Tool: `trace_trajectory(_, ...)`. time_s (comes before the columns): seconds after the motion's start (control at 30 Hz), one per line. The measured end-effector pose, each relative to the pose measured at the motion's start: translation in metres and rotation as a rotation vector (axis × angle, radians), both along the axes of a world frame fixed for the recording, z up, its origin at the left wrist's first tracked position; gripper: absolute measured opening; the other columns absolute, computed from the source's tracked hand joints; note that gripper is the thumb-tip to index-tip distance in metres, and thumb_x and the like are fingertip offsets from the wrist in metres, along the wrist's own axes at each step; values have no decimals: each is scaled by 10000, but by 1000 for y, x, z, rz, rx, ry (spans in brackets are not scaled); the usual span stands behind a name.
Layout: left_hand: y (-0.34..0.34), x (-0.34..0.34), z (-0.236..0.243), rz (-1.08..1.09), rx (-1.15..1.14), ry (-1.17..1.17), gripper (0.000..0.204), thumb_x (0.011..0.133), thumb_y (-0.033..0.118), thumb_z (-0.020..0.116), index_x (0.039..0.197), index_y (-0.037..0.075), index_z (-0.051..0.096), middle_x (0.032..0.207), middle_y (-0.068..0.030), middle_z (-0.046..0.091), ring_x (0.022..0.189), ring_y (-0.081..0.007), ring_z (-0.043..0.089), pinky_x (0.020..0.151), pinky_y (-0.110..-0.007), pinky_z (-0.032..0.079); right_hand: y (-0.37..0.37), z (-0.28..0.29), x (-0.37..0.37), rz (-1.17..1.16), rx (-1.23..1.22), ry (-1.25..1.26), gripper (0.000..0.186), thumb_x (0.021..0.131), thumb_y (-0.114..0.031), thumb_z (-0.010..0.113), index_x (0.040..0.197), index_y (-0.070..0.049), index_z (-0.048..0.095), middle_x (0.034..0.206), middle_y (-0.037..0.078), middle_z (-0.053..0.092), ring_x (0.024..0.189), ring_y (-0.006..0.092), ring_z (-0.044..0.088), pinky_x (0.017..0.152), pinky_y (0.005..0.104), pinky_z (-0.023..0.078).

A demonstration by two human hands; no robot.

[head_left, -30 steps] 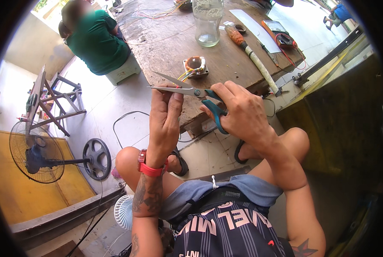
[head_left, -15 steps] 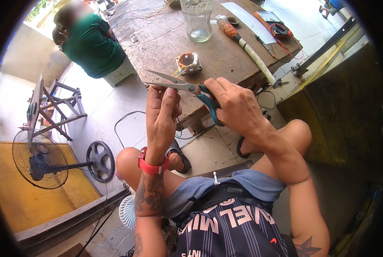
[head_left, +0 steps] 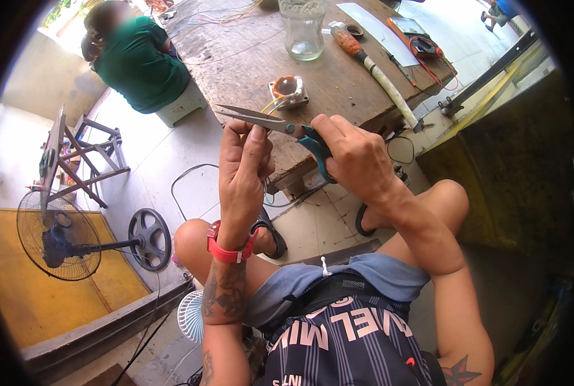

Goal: The person works on a small electrical component with copper windings, using a hammer to tap it, then uses scissors to trim wires and connects multimeter probes to test the component. The person handles the component repeatedly and adjusts wires throughout the clip.

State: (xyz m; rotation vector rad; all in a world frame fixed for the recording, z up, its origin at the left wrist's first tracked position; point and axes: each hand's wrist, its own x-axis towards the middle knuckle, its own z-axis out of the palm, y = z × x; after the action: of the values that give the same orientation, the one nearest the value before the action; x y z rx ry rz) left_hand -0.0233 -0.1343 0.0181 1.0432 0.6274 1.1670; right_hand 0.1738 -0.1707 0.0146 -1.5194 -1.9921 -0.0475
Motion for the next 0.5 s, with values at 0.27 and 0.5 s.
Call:
trace_trajectory(0.27,1,3,-8,237,231,303,130,1118,142,529,1196,43,499,954,-5,556,801,-74,498,711,-245,449,-5,18,1,-36,-119,194,301,890,-234,803,1092,-85,636,904,116,653,766,344,705,662,429,561)
trace_trajectory(0.5,-2,6,-12,195,358,423,129,1121,120,512,1219,40,536,960,-15,577,867,-85,529,783,-259,463,-7,18,1,-7,-53,-9,310,886,-232,790,1122,-92,645,916,104,634,806,334,704,667,455,560)
